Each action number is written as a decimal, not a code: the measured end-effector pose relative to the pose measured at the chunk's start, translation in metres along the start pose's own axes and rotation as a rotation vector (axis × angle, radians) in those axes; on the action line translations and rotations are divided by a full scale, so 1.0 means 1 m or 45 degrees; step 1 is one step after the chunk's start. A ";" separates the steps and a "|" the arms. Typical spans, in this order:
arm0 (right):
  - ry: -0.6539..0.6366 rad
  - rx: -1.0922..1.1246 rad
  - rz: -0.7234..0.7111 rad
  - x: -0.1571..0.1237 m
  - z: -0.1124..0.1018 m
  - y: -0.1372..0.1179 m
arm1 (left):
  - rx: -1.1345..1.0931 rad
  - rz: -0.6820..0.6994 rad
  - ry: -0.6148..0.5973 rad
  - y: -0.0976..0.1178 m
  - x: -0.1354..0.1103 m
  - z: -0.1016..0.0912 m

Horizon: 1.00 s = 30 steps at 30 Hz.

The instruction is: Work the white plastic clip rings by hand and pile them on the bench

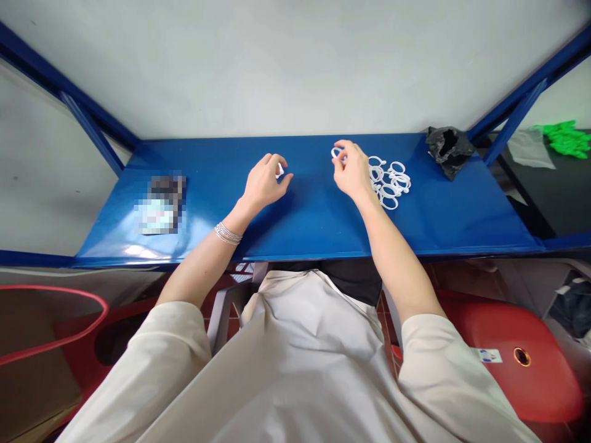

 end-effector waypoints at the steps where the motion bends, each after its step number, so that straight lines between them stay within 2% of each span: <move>1: -0.013 0.056 -0.027 0.000 0.004 -0.006 | -0.017 0.026 -0.026 0.005 -0.002 0.000; 10: -0.090 0.649 -0.004 -0.009 0.042 -0.029 | -0.143 0.164 -0.187 0.026 -0.007 0.005; 15: -0.130 0.821 0.061 -0.010 0.053 -0.032 | -0.290 0.169 -0.269 0.028 -0.008 0.010; 21: -0.089 0.883 0.134 -0.009 0.048 -0.033 | -0.357 0.171 -0.336 0.028 -0.010 0.014; 24: -0.138 0.884 0.159 -0.010 0.050 -0.034 | -0.364 0.174 -0.325 0.029 -0.010 0.013; 27: -0.194 0.836 0.115 -0.011 0.052 -0.037 | -0.381 0.176 -0.336 0.030 -0.011 0.012; 30: -0.187 0.652 0.032 -0.010 0.048 -0.039 | -0.418 0.212 -0.389 0.032 -0.013 0.012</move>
Point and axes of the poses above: each hand's wrist, its own x-axis towards the middle knuckle, its own z-axis out of the palm, y = z × x, the point moved 8 cm from there along x, towards the middle knuckle, and after that the axes turned 12 degrees about -z, right-handed, at the moved point
